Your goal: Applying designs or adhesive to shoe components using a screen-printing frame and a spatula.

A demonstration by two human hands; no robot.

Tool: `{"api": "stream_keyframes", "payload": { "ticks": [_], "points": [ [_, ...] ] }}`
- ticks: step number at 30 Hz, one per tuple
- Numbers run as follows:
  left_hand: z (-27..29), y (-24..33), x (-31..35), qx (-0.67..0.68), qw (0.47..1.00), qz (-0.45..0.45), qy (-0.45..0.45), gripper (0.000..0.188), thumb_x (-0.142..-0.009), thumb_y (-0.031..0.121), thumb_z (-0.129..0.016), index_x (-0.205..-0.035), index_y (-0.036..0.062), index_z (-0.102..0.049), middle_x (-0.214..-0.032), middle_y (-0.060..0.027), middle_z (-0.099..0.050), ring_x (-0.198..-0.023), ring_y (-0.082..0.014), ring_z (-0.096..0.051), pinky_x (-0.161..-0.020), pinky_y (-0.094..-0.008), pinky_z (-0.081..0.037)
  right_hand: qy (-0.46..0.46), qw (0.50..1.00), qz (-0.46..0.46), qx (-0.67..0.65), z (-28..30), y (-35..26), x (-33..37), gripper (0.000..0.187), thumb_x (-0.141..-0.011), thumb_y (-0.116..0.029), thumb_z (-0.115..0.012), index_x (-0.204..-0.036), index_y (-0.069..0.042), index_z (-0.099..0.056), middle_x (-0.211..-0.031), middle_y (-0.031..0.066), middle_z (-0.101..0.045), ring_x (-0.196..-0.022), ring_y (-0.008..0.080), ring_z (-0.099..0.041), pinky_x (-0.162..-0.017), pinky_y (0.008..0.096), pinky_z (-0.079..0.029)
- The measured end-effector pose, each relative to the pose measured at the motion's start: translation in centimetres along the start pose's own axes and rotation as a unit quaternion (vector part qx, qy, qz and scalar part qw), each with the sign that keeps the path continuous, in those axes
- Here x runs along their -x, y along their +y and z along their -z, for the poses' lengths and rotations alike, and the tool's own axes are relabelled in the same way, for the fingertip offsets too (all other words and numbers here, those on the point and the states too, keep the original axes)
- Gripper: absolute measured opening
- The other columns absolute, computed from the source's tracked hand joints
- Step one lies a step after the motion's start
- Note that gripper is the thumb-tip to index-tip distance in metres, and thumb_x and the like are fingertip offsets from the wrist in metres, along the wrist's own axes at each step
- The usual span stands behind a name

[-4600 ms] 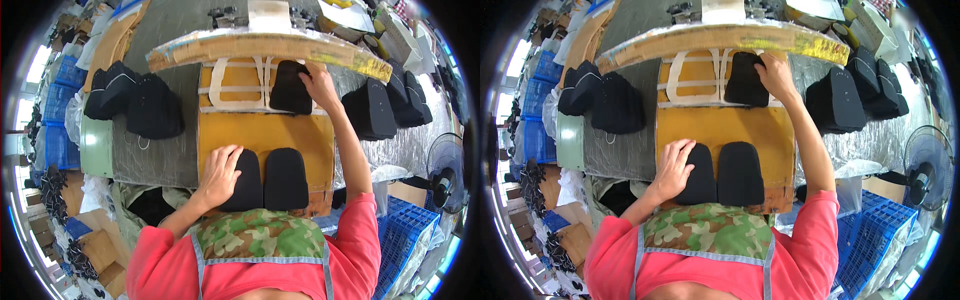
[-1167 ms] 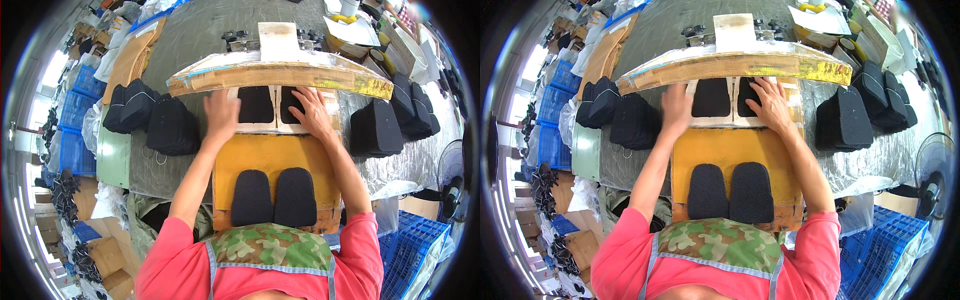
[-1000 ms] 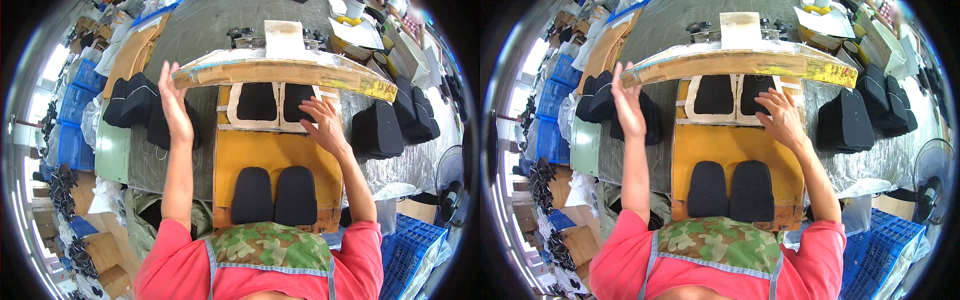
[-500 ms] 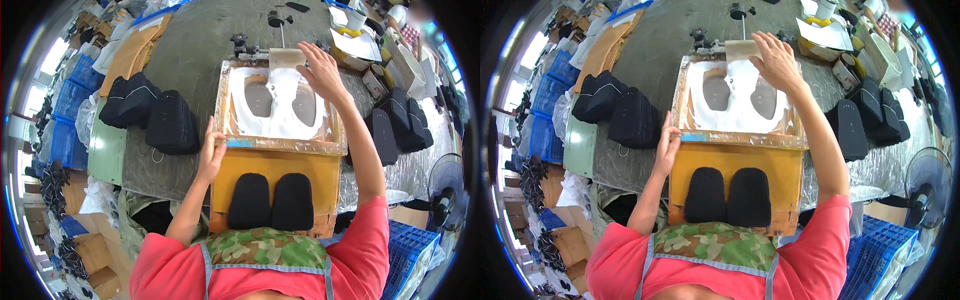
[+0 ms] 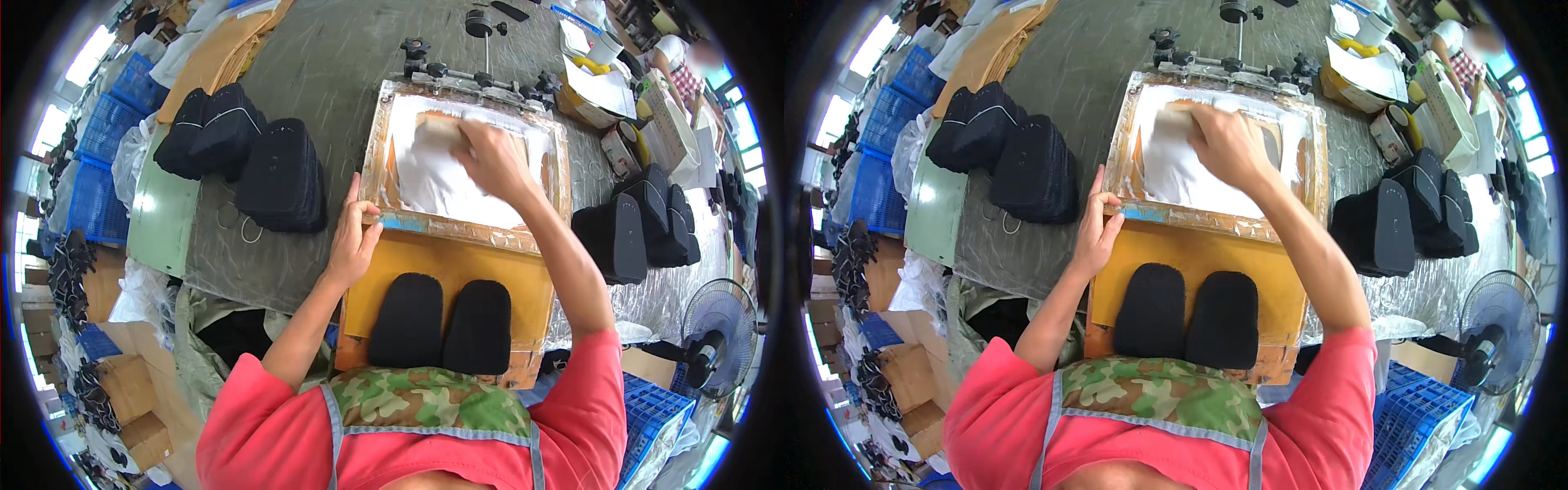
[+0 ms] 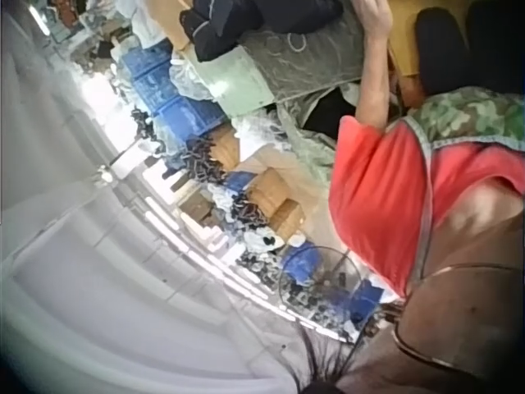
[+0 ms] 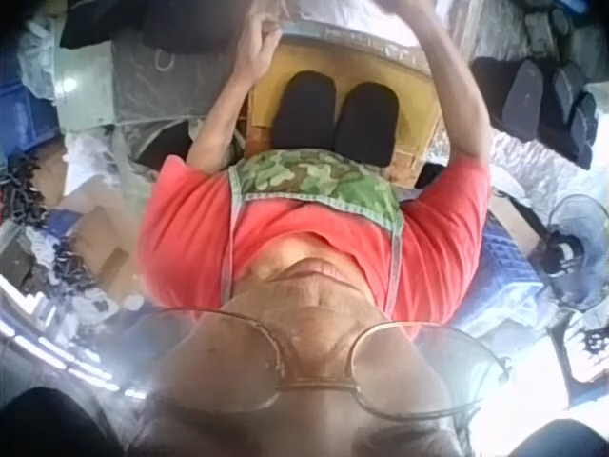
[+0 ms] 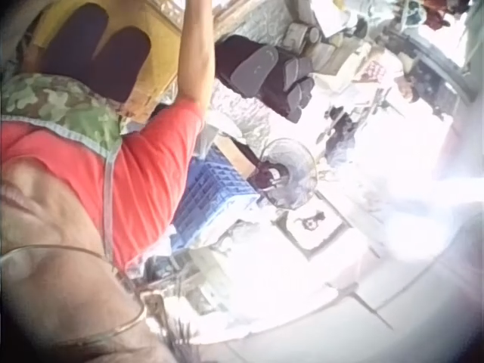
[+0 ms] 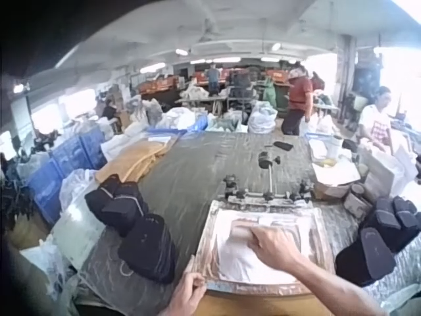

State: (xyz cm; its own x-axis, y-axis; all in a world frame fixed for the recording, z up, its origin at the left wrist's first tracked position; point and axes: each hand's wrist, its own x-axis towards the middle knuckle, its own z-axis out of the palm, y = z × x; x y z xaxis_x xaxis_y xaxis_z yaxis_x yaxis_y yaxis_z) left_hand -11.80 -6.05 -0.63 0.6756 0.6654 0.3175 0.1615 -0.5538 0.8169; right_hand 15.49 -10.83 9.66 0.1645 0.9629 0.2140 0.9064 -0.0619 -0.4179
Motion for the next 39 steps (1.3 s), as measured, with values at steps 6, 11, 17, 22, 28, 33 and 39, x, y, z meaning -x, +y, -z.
{"api": "stream_keyframes", "payload": {
  "ticks": [6, 11, 17, 22, 28, 33, 39],
  "points": [
    [-0.6, 0.0, -0.7, 0.014, 1.000, -0.006, 0.004, 0.018, -0.092, 0.007, -0.055, -0.108, 0.0043, -0.047, -0.158, -0.0321, -0.017, -0.140, -0.0394, -0.037, -0.107, -0.0423, -0.034, 0.103, 0.991, 0.036, 0.078, -4.1, 2.9, -4.0, 0.013, -0.085, -0.004, -0.054, -0.096, -0.006, -0.062, -0.092, 0.0147, -0.067, -0.091, 0.0333, -0.065, -0.080, 0.0441, -0.051],
    [0.0, -0.3, 0.0, -0.022, 1.000, -0.018, 0.008, 0.017, -0.093, 0.009, -0.050, -0.109, 0.0033, -0.046, -0.159, -0.0305, -0.017, -0.145, -0.0382, -0.029, -0.113, -0.0424, -0.028, 0.028, 0.993, 0.113, 0.022, -0.5, 0.9, 5.3, 0.023, -0.083, -0.004, -0.064, -0.106, -0.009, -0.065, -0.089, 0.0121, -0.067, -0.083, 0.0331, -0.065, -0.076, 0.0456, -0.052],
    [-0.9, 0.0, -0.7, -0.007, 1.000, -0.029, -0.003, 0.018, -0.092, 0.006, -0.053, -0.108, 0.0039, -0.047, -0.158, -0.0315, -0.018, -0.142, -0.0415, -0.033, -0.111, -0.0442, -0.031, 0.133, 0.987, 0.006, 0.093, 3.6, 10.1, 2.9, 0.019, -0.086, -0.009, -0.056, -0.102, -0.004, -0.067, -0.090, 0.0172, -0.068, -0.088, 0.0387, -0.065, -0.078, 0.0472, -0.051],
    [-0.5, -0.3, -0.3, -0.016, 1.000, -0.015, 0.010, 0.015, -0.092, 0.006, -0.052, -0.106, 0.0040, -0.047, -0.158, -0.0301, -0.019, -0.142, -0.0404, -0.033, -0.111, -0.0439, -0.031, 0.124, 0.988, -0.026, 0.086, 0.3, 8.7, 5.8, 0.018, -0.088, -0.005, -0.055, -0.102, -0.010, -0.066, -0.093, 0.0119, -0.068, -0.089, 0.0342, -0.064, -0.081, 0.0446, -0.049],
    [0.0, -0.2, 0.0, -0.003, 1.000, 0.003, 0.003, 0.012, -0.096, 0.010, -0.049, -0.106, 0.0046, -0.046, -0.161, -0.0258, -0.017, -0.144, -0.0350, -0.030, -0.112, -0.0418, -0.028, 0.049, 0.998, -0.022, 0.018, 2.3, 2.0, 11.2, 0.020, -0.082, -0.004, -0.061, -0.101, -0.010, -0.065, -0.089, 0.0122, -0.067, -0.086, 0.0331, -0.065, -0.077, 0.0462, -0.051],
    [-0.8, 0.1, -0.6, -0.010, 1.000, -0.019, 0.003, 0.014, -0.092, 0.007, -0.054, -0.106, 0.0050, -0.050, -0.160, -0.0265, -0.020, -0.143, -0.0350, -0.034, -0.111, -0.0409, -0.031, 0.070, 0.996, -0.042, 0.027, 3.1, 7.0, 0.7, 0.018, -0.079, -0.005, -0.055, -0.094, -0.004, -0.064, -0.085, 0.0191, -0.067, -0.082, 0.0386, -0.065, -0.076, 0.0458, -0.052],
    [1.1, 3.0, -1.2, 0.249, 0.966, 0.029, 0.061, 0.017, -0.097, 0.008, -0.051, -0.113, 0.0045, -0.055, -0.161, -0.0205, -0.024, -0.137, -0.0205, -0.038, -0.107, -0.0318, -0.034, 0.182, 0.959, -0.034, 0.217, 6.5, 6.3, -2.4, 0.033, -0.083, -0.004, -0.052, -0.114, -0.003, -0.064, -0.117, 0.0141, -0.065, -0.103, 0.0301, -0.063, -0.089, 0.0408, -0.051]
  ]
}}
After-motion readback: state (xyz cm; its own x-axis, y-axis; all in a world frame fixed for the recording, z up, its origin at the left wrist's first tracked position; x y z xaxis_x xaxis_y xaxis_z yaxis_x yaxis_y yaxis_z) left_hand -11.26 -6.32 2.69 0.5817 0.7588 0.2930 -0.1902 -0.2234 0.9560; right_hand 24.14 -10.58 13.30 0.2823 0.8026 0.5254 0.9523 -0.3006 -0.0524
